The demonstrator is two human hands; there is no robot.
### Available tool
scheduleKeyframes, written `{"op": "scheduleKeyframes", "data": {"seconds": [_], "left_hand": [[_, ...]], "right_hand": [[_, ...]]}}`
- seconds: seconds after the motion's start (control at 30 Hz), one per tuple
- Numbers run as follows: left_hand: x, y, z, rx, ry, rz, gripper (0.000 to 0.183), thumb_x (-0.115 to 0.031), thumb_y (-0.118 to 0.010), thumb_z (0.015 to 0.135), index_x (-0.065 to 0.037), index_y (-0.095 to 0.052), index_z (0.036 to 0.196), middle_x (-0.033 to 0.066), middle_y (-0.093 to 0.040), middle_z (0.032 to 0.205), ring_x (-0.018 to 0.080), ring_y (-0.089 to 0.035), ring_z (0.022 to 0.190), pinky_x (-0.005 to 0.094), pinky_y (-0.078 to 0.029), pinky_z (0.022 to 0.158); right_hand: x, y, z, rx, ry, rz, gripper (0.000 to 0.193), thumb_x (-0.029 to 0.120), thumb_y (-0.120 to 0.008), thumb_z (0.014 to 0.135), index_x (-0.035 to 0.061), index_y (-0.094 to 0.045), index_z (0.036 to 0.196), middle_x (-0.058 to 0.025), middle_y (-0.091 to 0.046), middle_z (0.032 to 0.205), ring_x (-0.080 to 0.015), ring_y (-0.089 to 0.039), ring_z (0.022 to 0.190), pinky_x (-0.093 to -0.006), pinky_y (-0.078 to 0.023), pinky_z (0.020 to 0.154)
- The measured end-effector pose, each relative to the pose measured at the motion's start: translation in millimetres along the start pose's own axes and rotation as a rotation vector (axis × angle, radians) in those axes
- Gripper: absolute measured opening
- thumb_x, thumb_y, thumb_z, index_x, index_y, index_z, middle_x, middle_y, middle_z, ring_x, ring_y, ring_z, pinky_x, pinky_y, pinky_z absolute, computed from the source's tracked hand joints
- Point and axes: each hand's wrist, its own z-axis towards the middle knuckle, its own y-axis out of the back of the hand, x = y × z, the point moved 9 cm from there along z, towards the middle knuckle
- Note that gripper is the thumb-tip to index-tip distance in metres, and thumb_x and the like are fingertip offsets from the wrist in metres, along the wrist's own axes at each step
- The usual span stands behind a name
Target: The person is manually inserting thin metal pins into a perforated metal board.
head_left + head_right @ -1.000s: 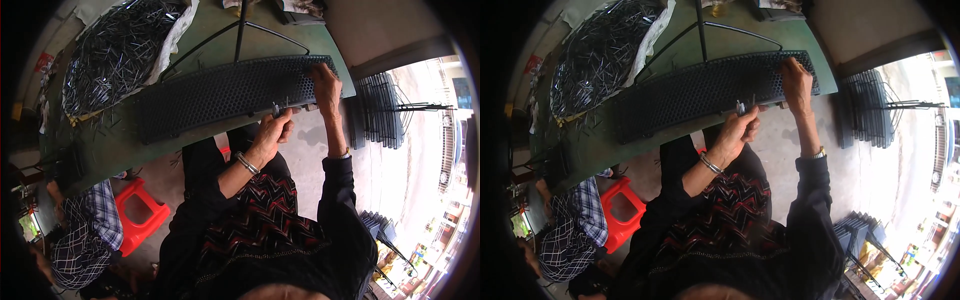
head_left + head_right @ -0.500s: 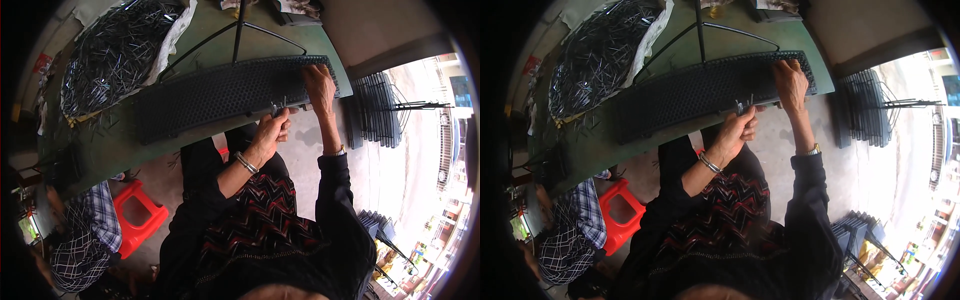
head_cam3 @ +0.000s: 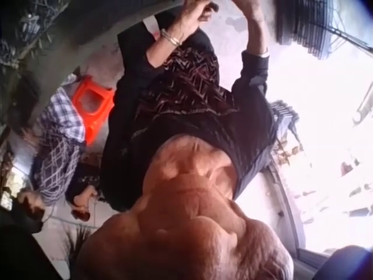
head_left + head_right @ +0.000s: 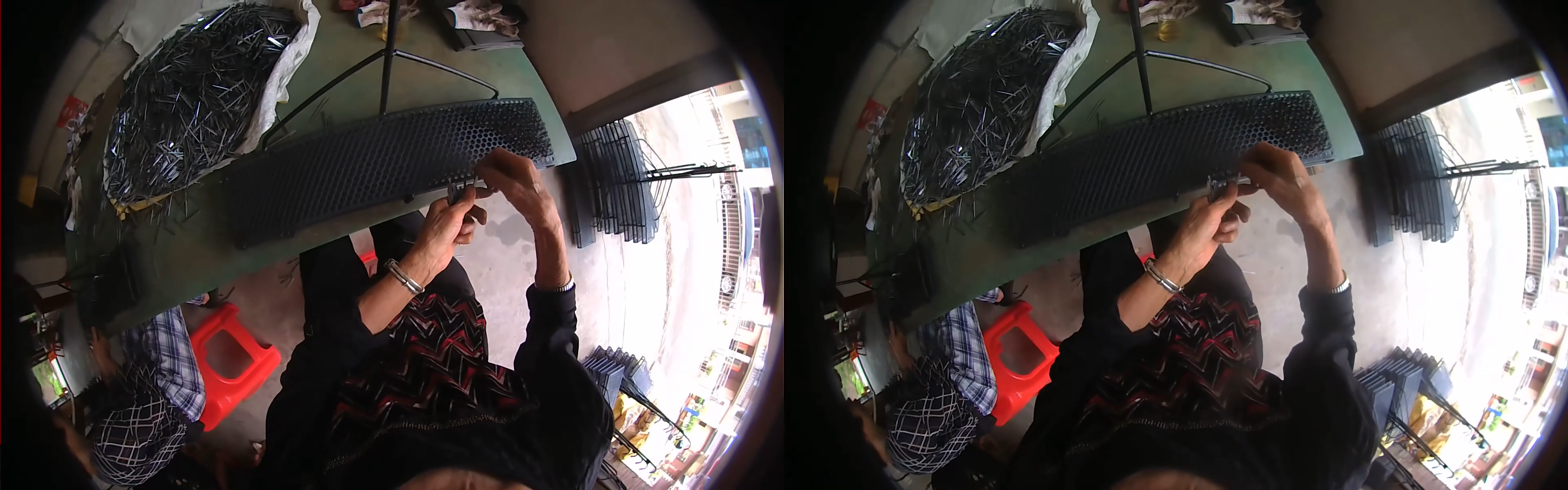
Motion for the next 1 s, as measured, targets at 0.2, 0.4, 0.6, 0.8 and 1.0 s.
{"op": "scheduleKeyframes", "data": {"seconds": [0.2, 0.4, 0.6, 0.8, 1.0], "left_hand": [[6, 22, 2, -0.213, 0.020, -0.039, 0.027, -0.030, -0.054, 0.096, -0.005, -0.059, 0.103, 0.0030, -0.055, 0.074, 0.0044, -0.036, 0.055, 0.0195, -0.030, 0.049], [4, 16, 3, -0.162, -0.001, -0.038, 0.026, -0.029, -0.053, 0.096, -0.004, -0.058, 0.101, -0.0004, -0.052, 0.072, 0.0049, -0.035, 0.056, 0.0209, -0.030, 0.051], [2, 17, 2, -0.143, -0.010, -0.020, 0.027, -0.029, -0.054, 0.096, -0.004, -0.058, 0.102, -0.0062, -0.039, 0.066, 0.0025, -0.028, 0.054, 0.0187, -0.023, 0.049], [-2, 12, 2, -0.128, -0.039, -0.033, 0.027, -0.030, -0.057, 0.094, -0.004, -0.060, 0.099, -0.0066, -0.040, 0.066, 0.0012, -0.028, 0.053, 0.0183, -0.021, 0.047], [-6, 6, -1, -0.119, -0.063, -0.025, 0.025, -0.030, -0.061, 0.091, -0.006, -0.064, 0.092, -0.0061, -0.046, 0.067, 0.0003, -0.030, 0.053, 0.0176, -0.022, 0.046]], "right_hand": [[20, 59, -4, -0.665, 0.212, -0.278, 0.009, 0.011, -0.055, 0.089, 0.0022, -0.058, 0.089, -0.0086, -0.064, 0.070, -0.0129, -0.060, 0.062, -0.0280, -0.047, 0.058], [-6, 67, 10, -0.886, 0.325, -0.410, 0.007, 0.008, -0.053, 0.090, 0.0033, -0.058, 0.090, -0.0100, -0.063, 0.070, -0.0145, -0.061, 0.059, -0.0286, -0.047, 0.057], [-11, 51, 18, -0.787, 0.326, -0.492, 0.008, 0.010, -0.054, 0.089, 0.0051, -0.059, 0.092, -0.0109, -0.061, 0.080, -0.0221, -0.062, 0.066, -0.0333, -0.048, 0.062], [-4, 36, 24, -0.684, 0.222, -0.836, 0.013, 0.014, -0.059, 0.085, 0.0078, -0.061, 0.096, -0.0107, -0.054, 0.101, -0.0265, -0.061, 0.083, -0.0386, -0.048, 0.068], [-3, 5, 1, -0.130, 0.138, -0.351, 0.017, 0.012, -0.061, 0.086, -0.0021, -0.066, 0.095, -0.0058, -0.058, 0.082, -0.0124, -0.058, 0.072, -0.0278, -0.045, 0.064]]}}
